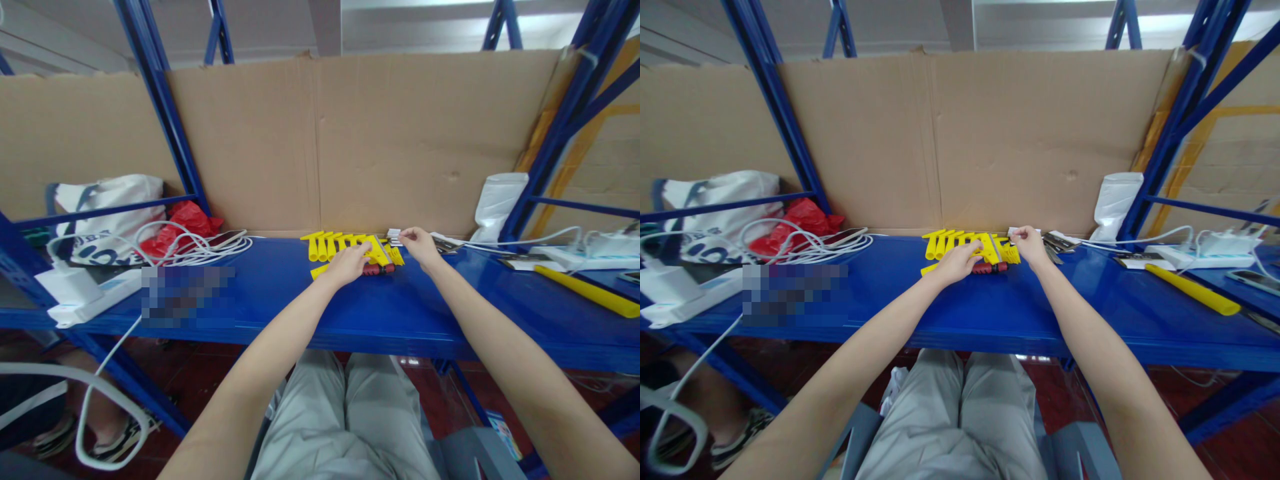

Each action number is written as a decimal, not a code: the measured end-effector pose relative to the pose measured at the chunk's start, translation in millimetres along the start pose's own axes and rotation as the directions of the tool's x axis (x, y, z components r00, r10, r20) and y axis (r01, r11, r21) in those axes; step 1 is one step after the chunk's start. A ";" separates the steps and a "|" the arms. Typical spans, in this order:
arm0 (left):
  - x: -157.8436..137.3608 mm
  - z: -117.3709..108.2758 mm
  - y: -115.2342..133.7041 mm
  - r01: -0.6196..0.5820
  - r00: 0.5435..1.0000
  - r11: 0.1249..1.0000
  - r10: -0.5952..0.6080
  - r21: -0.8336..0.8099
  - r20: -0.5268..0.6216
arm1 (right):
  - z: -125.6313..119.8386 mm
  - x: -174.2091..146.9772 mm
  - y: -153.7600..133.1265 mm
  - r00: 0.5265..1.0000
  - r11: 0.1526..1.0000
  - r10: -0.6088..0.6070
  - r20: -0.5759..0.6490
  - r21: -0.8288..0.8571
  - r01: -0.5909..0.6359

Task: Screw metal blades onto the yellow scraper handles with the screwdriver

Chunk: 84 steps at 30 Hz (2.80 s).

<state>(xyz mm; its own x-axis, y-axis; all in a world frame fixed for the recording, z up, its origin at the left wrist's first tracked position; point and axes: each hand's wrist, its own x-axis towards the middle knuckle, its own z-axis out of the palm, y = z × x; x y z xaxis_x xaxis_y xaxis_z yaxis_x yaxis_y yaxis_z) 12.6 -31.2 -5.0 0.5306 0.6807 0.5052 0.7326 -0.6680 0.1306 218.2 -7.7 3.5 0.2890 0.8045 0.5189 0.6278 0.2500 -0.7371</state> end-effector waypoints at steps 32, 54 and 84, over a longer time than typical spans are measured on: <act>2.3 4.5 -5.3 -0.018 1.000 1.000 0.018 -0.017 0.022 | -42.6 11.9 50.5 0.946 0.666 0.175 0.272 -0.740 0.089; 1.9 4.2 -4.6 -0.024 0.999 0.999 0.024 -0.021 0.025 | -32.7 5.1 40.9 0.939 0.683 0.168 0.299 -0.722 0.108; -3.4 -2.4 11.8 -0.145 0.986 0.988 0.141 0.044 0.085 | 6.8 -13.7 -16.8 0.976 0.993 -0.074 0.203 0.101 0.054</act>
<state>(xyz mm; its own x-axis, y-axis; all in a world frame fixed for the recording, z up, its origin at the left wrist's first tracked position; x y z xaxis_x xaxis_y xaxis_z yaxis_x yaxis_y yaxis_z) 18.5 -42.1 -3.1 0.6630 0.6025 0.4443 0.6657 -0.7460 0.0182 198.8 -19.3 5.8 0.0892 0.8763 0.4735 0.5661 0.3465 -0.7480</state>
